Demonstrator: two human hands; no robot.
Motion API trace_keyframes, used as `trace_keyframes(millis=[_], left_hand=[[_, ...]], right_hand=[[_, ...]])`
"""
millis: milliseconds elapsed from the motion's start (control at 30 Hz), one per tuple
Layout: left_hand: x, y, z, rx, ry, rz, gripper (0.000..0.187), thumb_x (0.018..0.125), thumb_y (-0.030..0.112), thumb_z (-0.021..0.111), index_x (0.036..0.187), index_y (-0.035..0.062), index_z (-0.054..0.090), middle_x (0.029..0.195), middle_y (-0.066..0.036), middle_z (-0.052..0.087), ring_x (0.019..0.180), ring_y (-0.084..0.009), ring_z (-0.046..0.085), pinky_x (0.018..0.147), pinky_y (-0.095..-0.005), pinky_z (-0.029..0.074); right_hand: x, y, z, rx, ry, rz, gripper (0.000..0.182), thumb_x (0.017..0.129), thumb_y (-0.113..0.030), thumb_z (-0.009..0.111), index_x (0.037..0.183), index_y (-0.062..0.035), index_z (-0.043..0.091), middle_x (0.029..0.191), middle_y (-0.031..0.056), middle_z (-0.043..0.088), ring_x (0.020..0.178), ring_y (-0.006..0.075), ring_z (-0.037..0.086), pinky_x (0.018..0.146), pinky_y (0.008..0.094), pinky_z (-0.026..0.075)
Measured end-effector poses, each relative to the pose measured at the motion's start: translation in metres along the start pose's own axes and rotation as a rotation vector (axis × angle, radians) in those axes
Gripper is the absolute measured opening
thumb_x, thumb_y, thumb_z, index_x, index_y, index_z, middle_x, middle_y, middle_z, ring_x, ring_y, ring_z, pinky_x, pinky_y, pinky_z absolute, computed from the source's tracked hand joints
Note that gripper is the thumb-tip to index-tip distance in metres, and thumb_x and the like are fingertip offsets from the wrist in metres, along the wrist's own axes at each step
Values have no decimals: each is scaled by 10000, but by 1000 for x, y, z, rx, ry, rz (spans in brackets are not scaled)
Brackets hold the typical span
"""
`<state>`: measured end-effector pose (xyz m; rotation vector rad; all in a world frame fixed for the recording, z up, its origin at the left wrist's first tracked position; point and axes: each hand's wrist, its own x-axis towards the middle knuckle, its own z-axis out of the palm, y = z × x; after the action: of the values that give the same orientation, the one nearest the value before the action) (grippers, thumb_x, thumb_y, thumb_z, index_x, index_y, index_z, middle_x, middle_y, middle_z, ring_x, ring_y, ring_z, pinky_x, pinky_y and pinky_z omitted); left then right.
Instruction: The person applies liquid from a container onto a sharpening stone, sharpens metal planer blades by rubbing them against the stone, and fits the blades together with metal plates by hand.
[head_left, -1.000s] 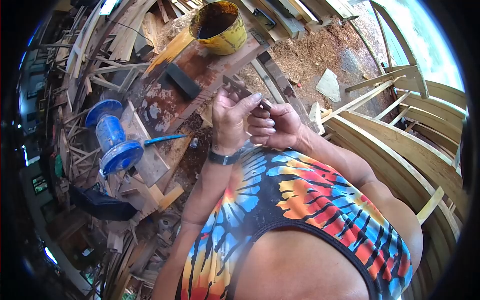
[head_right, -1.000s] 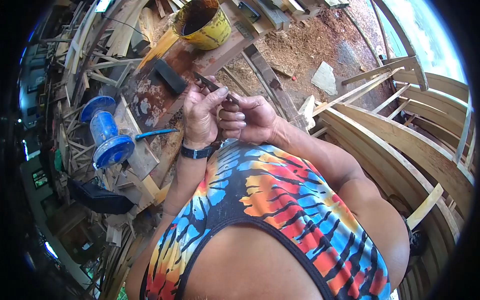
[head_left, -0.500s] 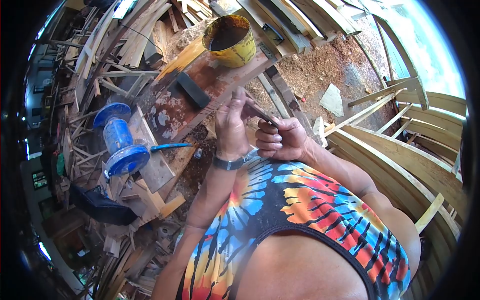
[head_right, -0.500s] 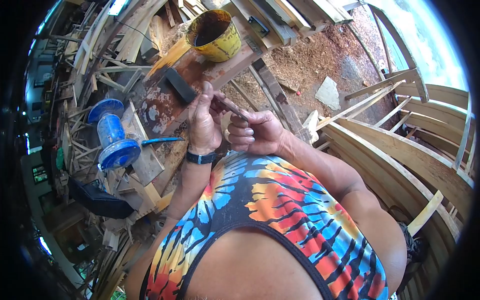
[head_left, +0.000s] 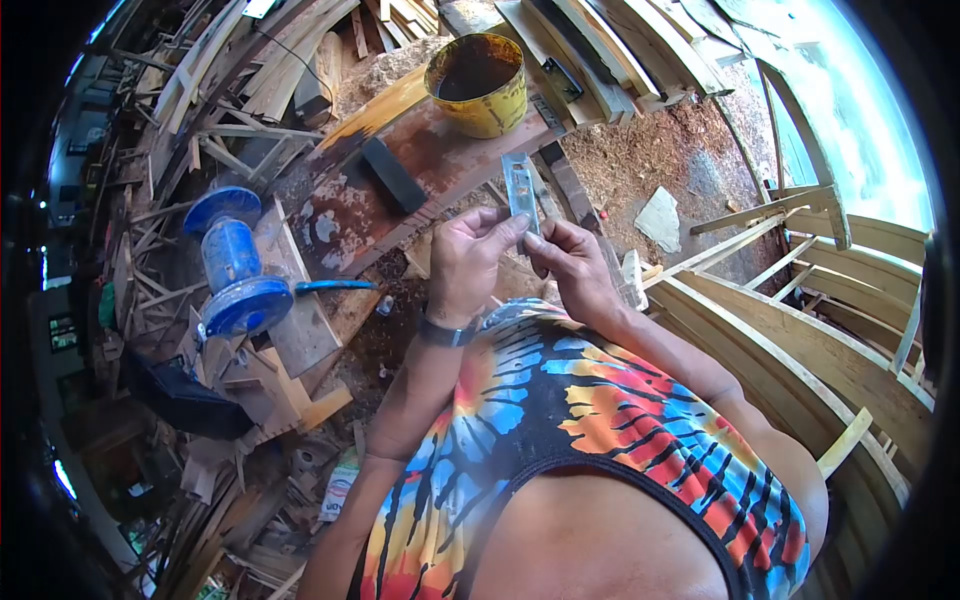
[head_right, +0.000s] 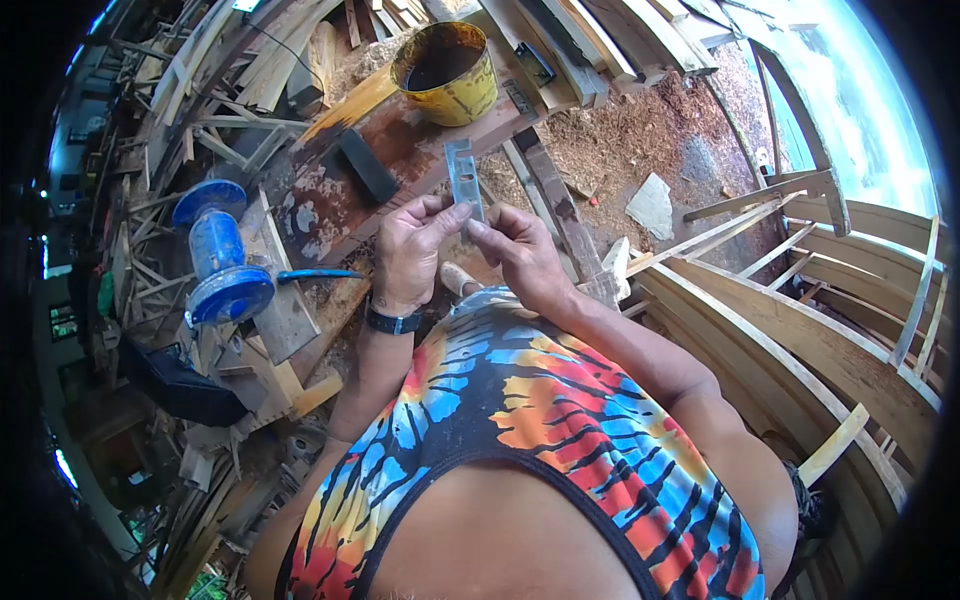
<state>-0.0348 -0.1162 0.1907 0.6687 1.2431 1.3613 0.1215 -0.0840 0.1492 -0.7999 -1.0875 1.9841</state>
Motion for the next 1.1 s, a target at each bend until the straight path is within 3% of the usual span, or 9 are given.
trace_keyframes(millis=[467,700,900,967,1033,1100], left_hand=[[-1,-3,-4,44,139,82,158,973,127,705,915,-19,723,848,-51,736,757,-86,662,736,-231,529],[2,-3,-7,1,171,124,148,984,124,691,944,-16,718,853,-44,730,742,-80,651,742,-239,532],[6,-7,-12,-121,219,133,184,1010,196,655,966,28,716,972,-44,731,871,-82,663,790,-279,547],[11,-35,-29,-227,254,-16,225,1009,235,644,1090,34,701,1050,-53,726,937,-125,675,838,-297,549],[4,-14,-24,-507,-202,-36,300,998,241,650,1215,33,657,1077,-69,721,954,-178,688,862,-305,552],[0,-8,-10,-591,-271,-54,327,999,181,649,1291,37,617,1108,-97,715,985,-210,694,879,-331,563]], right_hand=[[-6,1,-1,-318,27,-102,311,964,-226,712,774,-29,564,667,-34,461,640,67,407,557,276,333],[-9,0,1,-266,-22,-50,316,967,-229,706,770,-27,563,665,-32,475,641,65,422,558,274,343],[-13,-14,6,-225,-35,80,283,947,-227,701,761,-49,584,686,-30,529,661,60,458,592,269,362],[-15,-11,2,-30,-35,189,201,953,-198,684,825,-57,621,753,-3,579,715,88,503,647,283,393],[-11,-14,4,490,-170,347,166,937,-198,695,972,-49,629,782,3,540,682,132,461,635,303,374],[-1,5,-9,764,-355,403,150,979,-224,648,992,-75,633,804,30,552,700,146,472,660,302,391]])
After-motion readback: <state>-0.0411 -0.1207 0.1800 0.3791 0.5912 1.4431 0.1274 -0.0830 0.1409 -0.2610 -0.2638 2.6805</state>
